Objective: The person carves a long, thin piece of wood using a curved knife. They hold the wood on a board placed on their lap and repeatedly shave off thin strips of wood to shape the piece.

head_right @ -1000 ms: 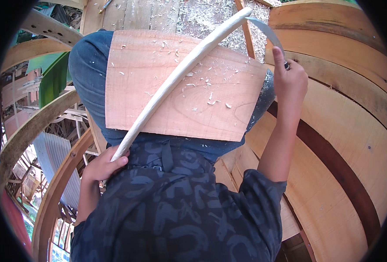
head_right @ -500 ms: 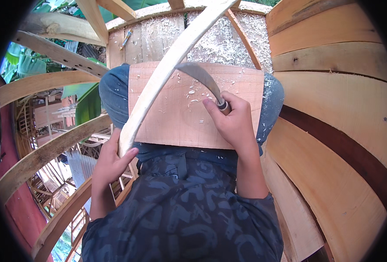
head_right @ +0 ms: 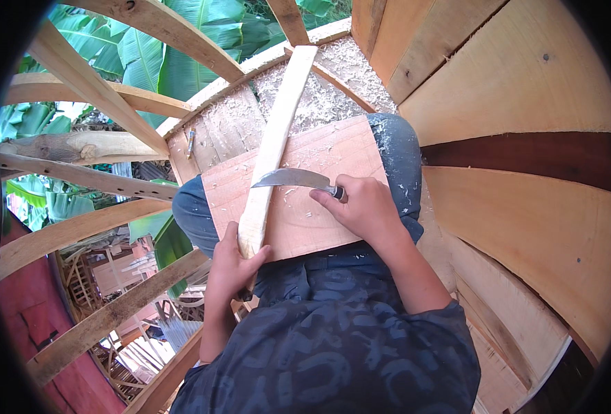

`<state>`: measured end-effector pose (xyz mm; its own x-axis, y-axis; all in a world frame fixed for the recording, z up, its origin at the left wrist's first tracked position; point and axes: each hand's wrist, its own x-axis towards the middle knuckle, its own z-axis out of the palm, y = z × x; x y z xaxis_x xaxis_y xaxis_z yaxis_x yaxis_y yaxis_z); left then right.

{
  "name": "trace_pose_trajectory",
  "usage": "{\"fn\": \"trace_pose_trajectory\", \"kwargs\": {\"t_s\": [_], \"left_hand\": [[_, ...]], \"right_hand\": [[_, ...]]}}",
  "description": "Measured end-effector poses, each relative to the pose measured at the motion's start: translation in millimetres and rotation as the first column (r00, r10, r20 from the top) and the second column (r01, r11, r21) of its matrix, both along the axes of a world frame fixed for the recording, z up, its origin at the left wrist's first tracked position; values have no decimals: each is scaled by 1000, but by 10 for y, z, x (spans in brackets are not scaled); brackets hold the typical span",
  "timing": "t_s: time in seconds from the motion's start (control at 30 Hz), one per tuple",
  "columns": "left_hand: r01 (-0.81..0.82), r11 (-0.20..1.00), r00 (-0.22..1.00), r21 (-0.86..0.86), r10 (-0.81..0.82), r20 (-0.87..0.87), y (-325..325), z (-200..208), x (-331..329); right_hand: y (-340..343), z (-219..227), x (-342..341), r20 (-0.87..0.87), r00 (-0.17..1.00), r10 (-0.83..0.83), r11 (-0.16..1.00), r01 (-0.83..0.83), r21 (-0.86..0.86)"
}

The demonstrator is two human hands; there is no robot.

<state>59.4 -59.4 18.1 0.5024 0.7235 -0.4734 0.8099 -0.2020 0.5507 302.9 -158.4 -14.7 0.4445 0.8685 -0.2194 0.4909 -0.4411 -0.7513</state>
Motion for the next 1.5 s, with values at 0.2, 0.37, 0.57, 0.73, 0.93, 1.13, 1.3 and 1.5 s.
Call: {"fn": "trace_pose_trajectory", "kwargs": {"t_s": [0.2, 0.37, 0.57, 0.73, 0.93, 1.13, 1.3, 1.5], "left_hand": [[12, 998, 994, -60, -6, 111, 72, -102, -38], [6, 995, 998, -97, 1, 66, 71, -87, -63], [35, 990, 997, -135, -26, 66, 137, -98, -51], [28, 956, 988, -294, 18, 153, 193, -63, -115], [55, 920, 981, -387, 22, 192, 150, -100, -154], [23, 920, 989, -390, 36, 144, 123, -40, -103], [50, 932, 983, -360, 19, 185, 80, -57, -128], [35, 921, 975, -388, 53, 214, 99, -104, -155]], "right_hand": [[173, -53, -102, 303, 924, 234, 971, -204, -129], [301, -48, -55, 427, 850, 309, 942, -211, -262], [467, -66, 128, 489, 811, 321, 931, -176, -319], [582, -130, 700, 521, 853, 35, 965, 107, -241], [399, 83, 63, 355, 857, 374, 898, -237, -371], [371, 14, 28, 399, 827, 397, 895, -253, -367], [481, -101, 725, 521, 848, 101, 944, 84, -320], [388, 75, 646, 482, 864, 144, 931, 48, -363]]}}
